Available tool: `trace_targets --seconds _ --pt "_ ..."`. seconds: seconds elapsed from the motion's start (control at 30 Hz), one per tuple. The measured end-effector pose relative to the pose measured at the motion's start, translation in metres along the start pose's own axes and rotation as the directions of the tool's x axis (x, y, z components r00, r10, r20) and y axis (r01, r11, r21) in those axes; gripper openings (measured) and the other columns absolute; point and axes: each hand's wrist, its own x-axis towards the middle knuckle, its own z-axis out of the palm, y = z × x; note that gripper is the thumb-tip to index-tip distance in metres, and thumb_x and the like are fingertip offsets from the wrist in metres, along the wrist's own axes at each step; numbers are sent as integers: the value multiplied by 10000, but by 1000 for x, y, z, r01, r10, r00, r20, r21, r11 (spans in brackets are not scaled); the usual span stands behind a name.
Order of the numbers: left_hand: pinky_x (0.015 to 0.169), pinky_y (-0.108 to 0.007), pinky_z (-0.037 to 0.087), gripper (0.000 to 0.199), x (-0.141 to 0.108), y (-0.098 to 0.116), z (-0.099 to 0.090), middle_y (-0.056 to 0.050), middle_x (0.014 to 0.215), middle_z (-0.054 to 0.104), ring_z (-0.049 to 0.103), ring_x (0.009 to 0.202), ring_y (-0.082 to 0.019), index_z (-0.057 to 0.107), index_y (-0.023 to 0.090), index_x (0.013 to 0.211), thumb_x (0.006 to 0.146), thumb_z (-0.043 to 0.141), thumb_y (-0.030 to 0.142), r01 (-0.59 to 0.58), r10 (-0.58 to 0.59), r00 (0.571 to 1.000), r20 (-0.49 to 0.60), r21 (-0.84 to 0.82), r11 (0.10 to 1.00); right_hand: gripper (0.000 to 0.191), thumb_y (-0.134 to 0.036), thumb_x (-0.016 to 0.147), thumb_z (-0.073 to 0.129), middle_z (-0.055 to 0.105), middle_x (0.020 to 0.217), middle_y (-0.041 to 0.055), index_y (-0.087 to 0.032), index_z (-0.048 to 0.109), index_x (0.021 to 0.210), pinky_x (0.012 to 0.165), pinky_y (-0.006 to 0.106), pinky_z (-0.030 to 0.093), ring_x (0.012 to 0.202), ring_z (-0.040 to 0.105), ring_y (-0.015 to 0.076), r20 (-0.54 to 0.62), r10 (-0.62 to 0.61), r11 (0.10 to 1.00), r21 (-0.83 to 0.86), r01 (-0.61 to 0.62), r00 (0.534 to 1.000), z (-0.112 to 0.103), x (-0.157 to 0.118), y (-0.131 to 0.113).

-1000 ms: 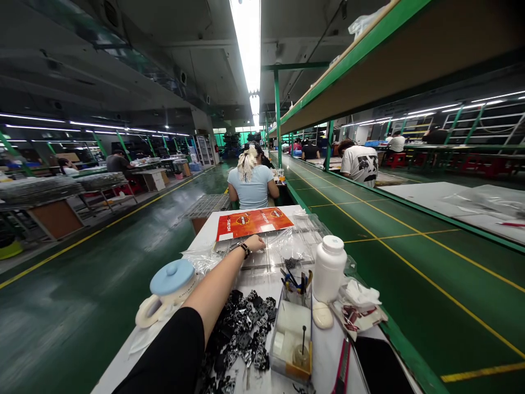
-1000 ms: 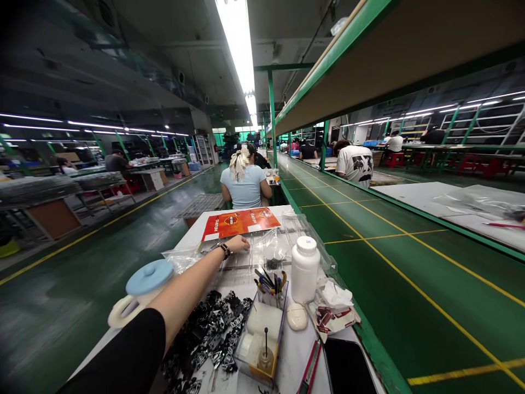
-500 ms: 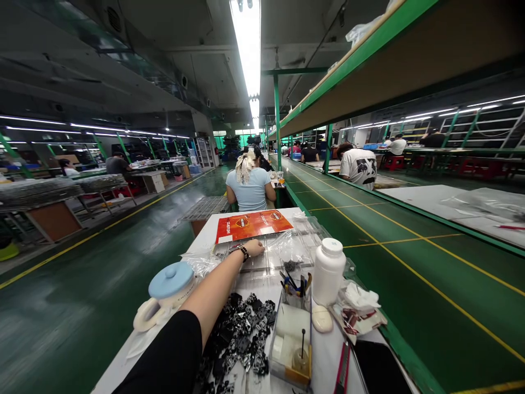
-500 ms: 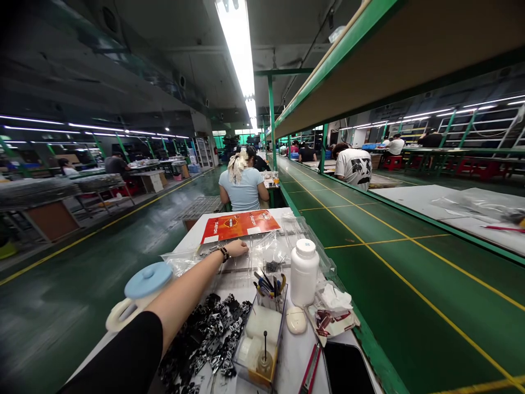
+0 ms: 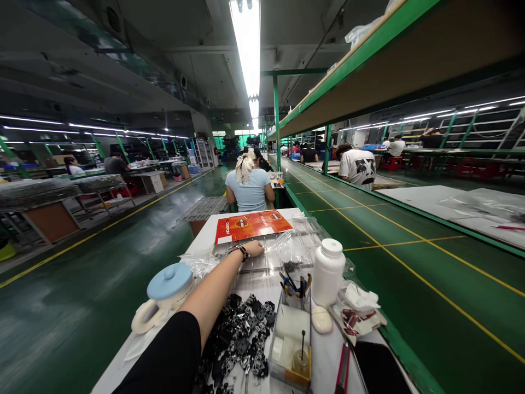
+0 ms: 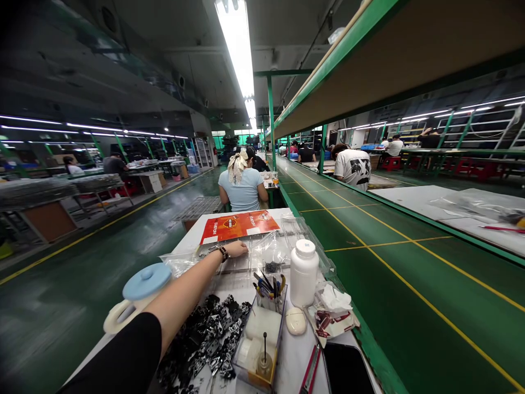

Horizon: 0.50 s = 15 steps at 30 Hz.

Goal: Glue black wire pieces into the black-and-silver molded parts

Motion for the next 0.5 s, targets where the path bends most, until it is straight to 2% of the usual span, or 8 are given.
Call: trace_targets --seconds 0.2,0.33,0.5 --pt "805 -395 518 290 -8 -7 -9 -53 1084 602 598 953 -236 591 121 1069 880 553 339 -60 61 998 9 -42 997 257 -376 914 467 597 1061 55 -189 585 1044 763 328 527 895 588 156 17 -3 1000 12 3 1000 5 -5 -3" --pt "794 -386 522 268 -20 -13 -16 -65 1081 605 604 936 -208 585 127 1074 882 555 312 -110 111 994 8 -72 991 296 -372 943 391 603 1034 41 -175 601 1013 774 321 519 909 590 162 21 6 1000 17 -6 1000 6 -5 -2" --pt "799 -392 518 272 -40 2 -26 -74 1088 601 602 937 -201 575 131 1090 889 544 313 -181 177 982 -60 -79 980 302 -376 943 391 609 1003 37 -169 606 992 753 306 521 880 595 151 19 17 1000 17 -17 1000 2 -1 4"
